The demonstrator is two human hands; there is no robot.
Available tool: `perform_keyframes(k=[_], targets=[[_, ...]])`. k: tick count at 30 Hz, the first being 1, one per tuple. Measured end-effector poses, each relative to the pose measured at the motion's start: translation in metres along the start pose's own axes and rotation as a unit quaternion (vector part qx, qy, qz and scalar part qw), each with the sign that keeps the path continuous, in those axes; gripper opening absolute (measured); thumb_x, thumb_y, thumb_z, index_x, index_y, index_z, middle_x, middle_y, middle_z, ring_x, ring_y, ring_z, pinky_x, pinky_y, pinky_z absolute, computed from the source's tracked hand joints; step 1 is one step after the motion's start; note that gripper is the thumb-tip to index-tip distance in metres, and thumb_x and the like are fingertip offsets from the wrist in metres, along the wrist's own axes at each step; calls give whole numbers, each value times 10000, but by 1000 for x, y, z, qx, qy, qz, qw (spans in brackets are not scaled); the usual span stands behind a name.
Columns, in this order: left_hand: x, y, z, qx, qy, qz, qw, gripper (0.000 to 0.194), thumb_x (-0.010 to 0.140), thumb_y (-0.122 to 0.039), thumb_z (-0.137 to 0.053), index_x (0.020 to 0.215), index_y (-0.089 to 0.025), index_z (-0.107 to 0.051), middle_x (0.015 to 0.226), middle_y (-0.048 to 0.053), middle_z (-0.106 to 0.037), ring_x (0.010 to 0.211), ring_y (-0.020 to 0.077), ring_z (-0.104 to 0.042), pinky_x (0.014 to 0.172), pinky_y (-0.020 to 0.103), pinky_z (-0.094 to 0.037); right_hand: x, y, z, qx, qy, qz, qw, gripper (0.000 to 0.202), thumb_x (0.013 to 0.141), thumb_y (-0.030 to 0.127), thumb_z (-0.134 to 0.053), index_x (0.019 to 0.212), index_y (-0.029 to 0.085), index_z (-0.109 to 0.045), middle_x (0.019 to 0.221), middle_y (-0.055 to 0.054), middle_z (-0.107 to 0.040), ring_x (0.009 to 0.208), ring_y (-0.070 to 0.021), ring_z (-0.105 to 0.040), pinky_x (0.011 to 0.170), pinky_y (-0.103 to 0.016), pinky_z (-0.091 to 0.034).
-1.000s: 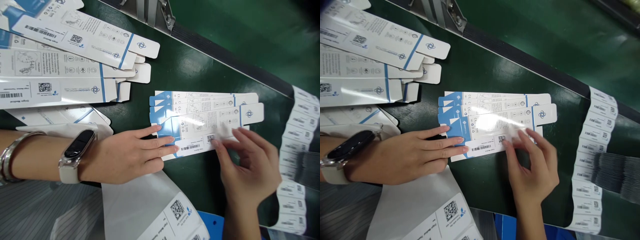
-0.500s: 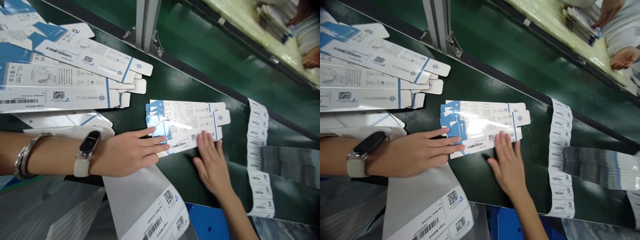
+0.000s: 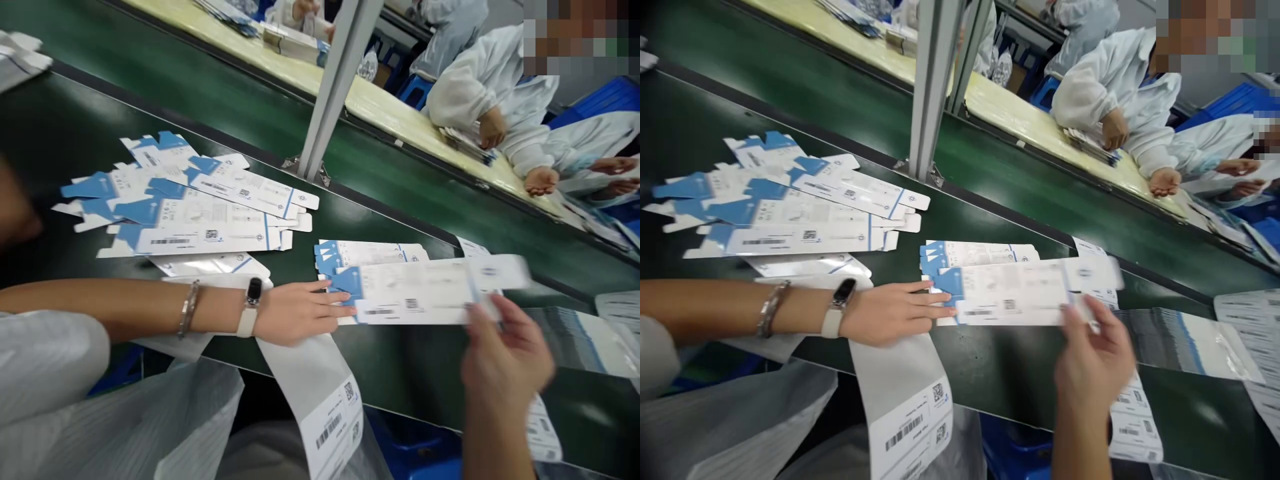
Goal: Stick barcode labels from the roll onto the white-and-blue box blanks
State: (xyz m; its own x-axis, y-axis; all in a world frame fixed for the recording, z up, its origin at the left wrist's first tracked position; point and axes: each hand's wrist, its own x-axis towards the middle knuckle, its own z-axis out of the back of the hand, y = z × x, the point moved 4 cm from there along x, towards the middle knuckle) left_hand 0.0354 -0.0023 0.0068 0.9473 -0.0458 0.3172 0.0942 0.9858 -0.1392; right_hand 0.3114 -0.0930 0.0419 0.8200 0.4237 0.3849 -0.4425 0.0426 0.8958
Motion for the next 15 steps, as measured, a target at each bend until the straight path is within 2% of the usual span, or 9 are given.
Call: perform_keyframes(k=[3, 4, 5, 8, 9, 11, 13, 15], targets=[[2, -4, 6, 20, -42, -32, 998, 214, 871, -136, -398, 880, -140, -612, 1206, 94, -582, 1135, 223, -502, 997, 381, -355, 17, 25, 8, 89, -139, 37, 986, 237, 558, 181, -786, 768, 253, -703, 745, 17, -669, 810, -224, -659, 802, -402, -527], [2, -4, 7, 22, -43, -36, 998, 208, 874, -144, -397, 862, -147, -605, 1092, 92, -626, 1016, 205, -550, 923, 356, -392, 21, 32, 2, 125, -151, 41, 980, 210, 561, 147, -773, 716, 264, -692, 748, 26, -671, 860, -215, -657, 787, -362, -528], [3, -4, 7, 22, -38, -36, 998, 199, 874, -148, -398, 848, -155, -595, 976, 81, -644, 897, 186, -566, 839, 333, -412, 24, 39, -12, 153, -130, 36, 979, 208, 575, 133, -759, 716, 267, -687, 780, 30, -679, 911, -201, -650, 795, -334, -520], [2, -1, 6, 24, -25, -24, 999, 185, 871, -139, -385, 826, -164, -563, 802, 58, -618, 725, 165, -531, 681, 309, -378, 16, 56, -67, 163, 31, -14, 986, 315, 616, 198, -755, 921, 228, -684, 944, -14, -684, 967, -200, -637, 837, -343, -505], [1, 1, 7, 23, -28, -14, 999, 189, 876, -139, -374, 829, -164, -555, 797, 59, -613, 719, 166, -525, 666, 309, -363, 7, 60, -84, 153, 102, -32, 982, 349, 628, 240, -753, 968, 202, -678, 996, -51, -677, 973, -219, -636, 835, -370, -513], [-1, 9, 10, 14, -38, 16, 999, 212, 897, -153, -340, 848, -163, -547, 798, 57, -614, 724, 166, -521, 658, 308, -341, -18, 66, -106, 111, 259, -33, 959, 412, 726, 323, -677, 1125, 247, -608, 1222, -56, -583, 1098, -198, -572, 932, -385, -465], [-2, 21, 15, -1, -42, 51, 998, 236, 923, -192, -314, 871, -164, -542, 802, 49, -621, 740, 161, -526, 656, 300, -328, -45, 69, -106, 61, 382, 7, 922, 415, 793, 349, -607, 1199, 285, -552, 1331, -35, -496, 1202, -179, -487, 1009, -382, -402], [-3, 35, 20, -17, -40, 88, 995, 253, 939, -237, -307, 865, -165, -538, 790, 39, -623, 741, 153, -532, 663, 288, -324, -73, 63, -91, 31, 508, 8, 861, 474, 797, 341, -609, 1256, 295, -500, 1343, -41, -482, 1188, -181, -496, 996, -377, -423]])
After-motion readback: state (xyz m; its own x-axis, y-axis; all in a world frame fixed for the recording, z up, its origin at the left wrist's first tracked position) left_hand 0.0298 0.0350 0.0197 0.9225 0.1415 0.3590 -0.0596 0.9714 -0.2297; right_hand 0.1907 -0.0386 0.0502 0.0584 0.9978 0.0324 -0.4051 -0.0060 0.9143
